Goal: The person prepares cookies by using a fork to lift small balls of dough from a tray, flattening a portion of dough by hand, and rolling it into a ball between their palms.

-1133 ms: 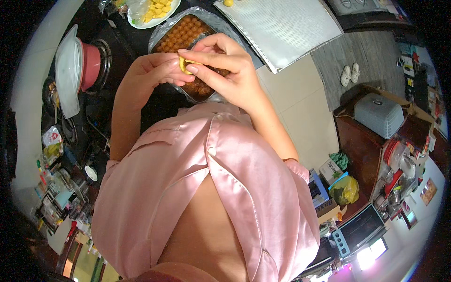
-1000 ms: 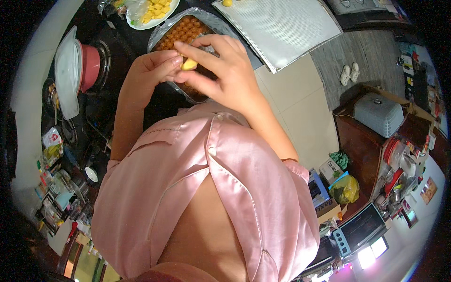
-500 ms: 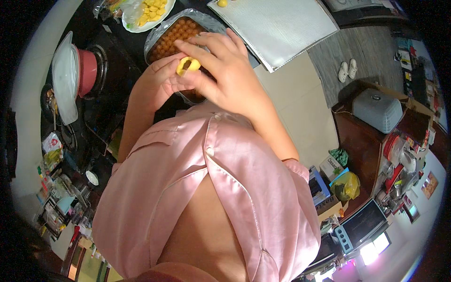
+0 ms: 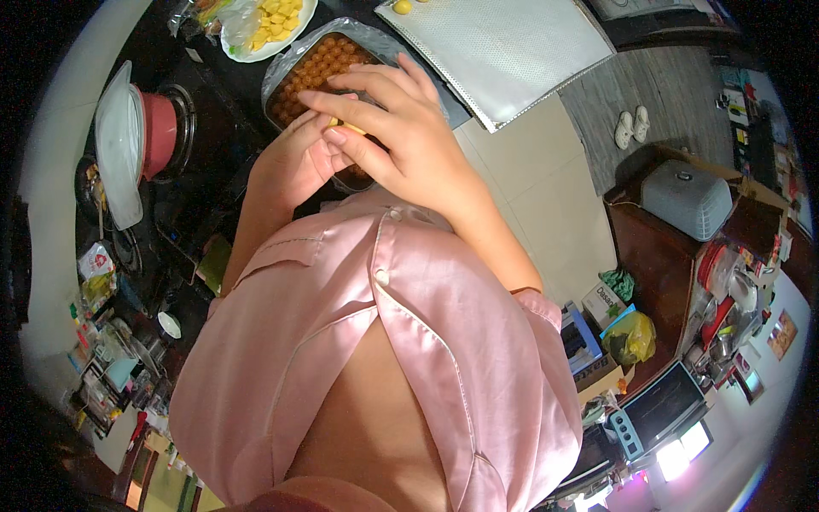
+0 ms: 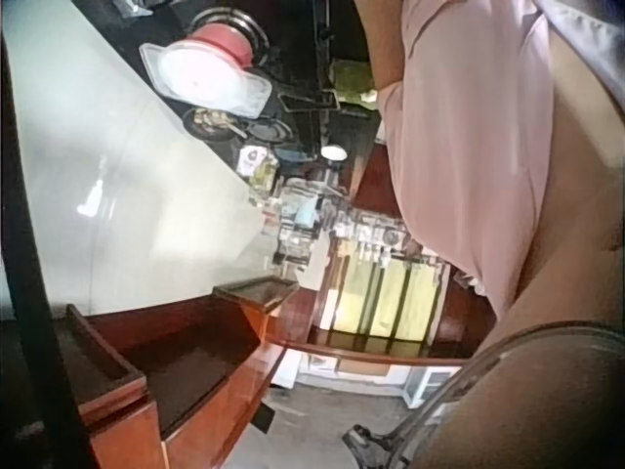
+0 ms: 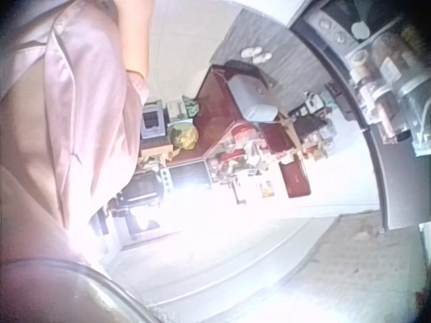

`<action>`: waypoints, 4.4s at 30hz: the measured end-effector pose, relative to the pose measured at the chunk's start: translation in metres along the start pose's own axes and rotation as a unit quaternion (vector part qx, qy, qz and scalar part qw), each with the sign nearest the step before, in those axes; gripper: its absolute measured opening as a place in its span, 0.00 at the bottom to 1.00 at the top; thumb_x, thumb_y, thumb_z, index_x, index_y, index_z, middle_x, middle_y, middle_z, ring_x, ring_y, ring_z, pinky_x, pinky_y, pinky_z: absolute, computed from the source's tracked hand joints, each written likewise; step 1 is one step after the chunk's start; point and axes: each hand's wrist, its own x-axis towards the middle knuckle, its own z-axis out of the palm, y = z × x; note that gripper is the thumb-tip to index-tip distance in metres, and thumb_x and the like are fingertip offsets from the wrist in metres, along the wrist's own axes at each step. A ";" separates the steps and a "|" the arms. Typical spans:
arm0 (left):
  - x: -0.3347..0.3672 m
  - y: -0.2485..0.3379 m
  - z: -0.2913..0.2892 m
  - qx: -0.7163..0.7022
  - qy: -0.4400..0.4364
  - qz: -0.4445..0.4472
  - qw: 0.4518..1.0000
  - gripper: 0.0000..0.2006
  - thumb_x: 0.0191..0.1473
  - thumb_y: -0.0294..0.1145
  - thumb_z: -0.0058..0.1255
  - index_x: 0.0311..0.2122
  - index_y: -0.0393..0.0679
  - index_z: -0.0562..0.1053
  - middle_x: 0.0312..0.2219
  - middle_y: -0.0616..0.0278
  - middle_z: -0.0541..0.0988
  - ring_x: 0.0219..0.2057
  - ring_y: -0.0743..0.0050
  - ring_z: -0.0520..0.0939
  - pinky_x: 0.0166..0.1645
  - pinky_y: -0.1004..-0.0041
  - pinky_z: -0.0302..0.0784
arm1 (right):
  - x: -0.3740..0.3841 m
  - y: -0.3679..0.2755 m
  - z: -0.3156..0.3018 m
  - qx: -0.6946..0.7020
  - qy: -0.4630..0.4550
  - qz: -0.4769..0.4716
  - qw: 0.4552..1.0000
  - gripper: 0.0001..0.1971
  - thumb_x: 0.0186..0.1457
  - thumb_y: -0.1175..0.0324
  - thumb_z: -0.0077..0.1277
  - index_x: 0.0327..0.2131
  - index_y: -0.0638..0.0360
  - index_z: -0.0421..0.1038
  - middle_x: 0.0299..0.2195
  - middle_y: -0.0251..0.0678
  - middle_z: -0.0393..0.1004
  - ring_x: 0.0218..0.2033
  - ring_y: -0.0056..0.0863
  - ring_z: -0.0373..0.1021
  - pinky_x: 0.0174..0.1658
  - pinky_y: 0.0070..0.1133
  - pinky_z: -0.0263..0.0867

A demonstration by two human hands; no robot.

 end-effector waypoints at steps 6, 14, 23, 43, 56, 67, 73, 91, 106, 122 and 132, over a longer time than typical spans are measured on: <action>-0.003 0.000 0.014 -0.041 0.056 0.019 0.997 0.16 0.59 0.34 0.46 0.51 0.41 0.68 0.44 0.60 0.74 0.47 0.72 0.76 0.55 0.68 0.70 | 0.002 -0.019 0.008 -0.072 0.093 0.081 0.990 0.22 0.53 0.56 0.51 0.51 0.49 0.70 0.48 0.38 0.71 0.54 0.42 0.62 0.59 0.46 0.48; -0.005 0.003 0.024 -0.043 0.075 0.050 0.995 0.16 0.60 0.34 0.44 0.51 0.41 0.67 0.46 0.59 0.74 0.48 0.69 0.76 0.55 0.67 0.70 | 0.003 -0.012 0.008 -0.071 0.063 0.081 0.992 0.19 0.58 0.60 0.43 0.52 0.47 0.69 0.50 0.38 0.69 0.54 0.42 0.62 0.60 0.47 0.45; 0.007 -0.002 0.011 -0.059 0.063 0.042 0.995 0.19 0.62 0.38 0.43 0.53 0.39 0.65 0.49 0.57 0.71 0.50 0.68 0.75 0.57 0.66 0.69 | 0.004 -0.006 0.012 -0.008 0.091 0.081 0.992 0.22 0.57 0.56 0.45 0.55 0.50 0.66 0.52 0.39 0.68 0.58 0.44 0.58 0.60 0.48 0.44; 0.006 0.001 0.004 -0.041 0.054 0.040 0.997 0.17 0.59 0.31 0.46 0.54 0.41 0.67 0.47 0.62 0.73 0.51 0.72 0.74 0.56 0.69 0.68 | 0.010 -0.006 0.021 0.026 0.101 0.118 0.988 0.22 0.57 0.58 0.44 0.55 0.51 0.65 0.50 0.40 0.69 0.57 0.41 0.60 0.61 0.49 0.41; 0.010 0.003 0.009 -0.109 0.036 0.050 0.992 0.20 0.62 0.35 0.41 0.57 0.38 0.59 0.51 0.58 0.68 0.54 0.71 0.70 0.59 0.68 0.67 | 0.014 -0.002 0.009 -0.026 0.069 0.050 0.996 0.20 0.57 0.58 0.47 0.51 0.56 0.70 0.54 0.44 0.64 0.59 0.49 0.56 0.60 0.51 0.42; 0.013 0.004 0.025 -0.054 -0.004 0.121 0.991 0.27 0.60 0.31 0.43 0.62 0.40 0.52 0.55 0.58 0.65 0.57 0.70 0.67 0.61 0.69 0.61 | 0.010 0.003 0.025 0.055 0.167 0.111 0.978 0.15 0.60 0.65 0.43 0.47 0.57 0.74 0.51 0.47 0.68 0.55 0.46 0.60 0.60 0.36 0.51; 0.011 0.001 0.019 -0.054 0.029 0.089 0.994 0.28 0.60 0.33 0.44 0.62 0.40 0.52 0.56 0.59 0.64 0.57 0.70 0.67 0.60 0.71 0.64 | 0.014 0.009 0.014 0.275 0.106 0.164 0.941 0.17 0.60 0.61 0.45 0.49 0.55 0.74 0.52 0.43 0.68 0.54 0.36 0.62 0.58 0.29 0.55; 0.014 0.005 0.024 -0.071 -0.006 0.042 0.997 0.25 0.64 0.40 0.39 0.60 0.38 0.56 0.56 0.55 0.65 0.56 0.62 0.69 0.62 0.65 0.64 | 0.007 0.011 -0.009 0.045 0.038 0.027 0.998 0.21 0.47 0.61 0.59 0.47 0.52 0.76 0.56 0.40 0.66 0.60 0.46 0.57 0.61 0.46 0.44; 0.015 0.001 0.024 -0.059 0.029 0.077 0.995 0.27 0.63 0.46 0.41 0.58 0.35 0.58 0.53 0.50 0.68 0.54 0.58 0.71 0.60 0.63 0.66 | 0.004 0.014 -0.002 -0.105 0.126 0.005 0.987 0.27 0.40 0.53 0.64 0.47 0.45 0.75 0.56 0.37 0.64 0.60 0.47 0.55 0.61 0.54 0.39; 0.021 0.002 0.014 0.025 0.095 0.014 0.995 0.28 0.62 0.50 0.39 0.55 0.33 0.63 0.51 0.45 0.70 0.54 0.55 0.72 0.61 0.58 0.64 | 0.008 0.021 -0.003 0.061 0.038 0.090 0.993 0.22 0.42 0.64 0.63 0.45 0.55 0.76 0.52 0.39 0.71 0.57 0.41 0.61 0.59 0.34 0.52; 0.017 -0.003 0.001 -0.006 -0.017 0.025 1.000 0.23 0.62 0.43 0.42 0.56 0.38 0.63 0.50 0.52 0.71 0.53 0.63 0.72 0.60 0.62 0.64 | 0.008 0.001 -0.003 0.115 0.035 0.124 0.985 0.18 0.54 0.66 0.51 0.49 0.55 0.72 0.50 0.34 0.72 0.59 0.37 0.60 0.63 0.47 0.36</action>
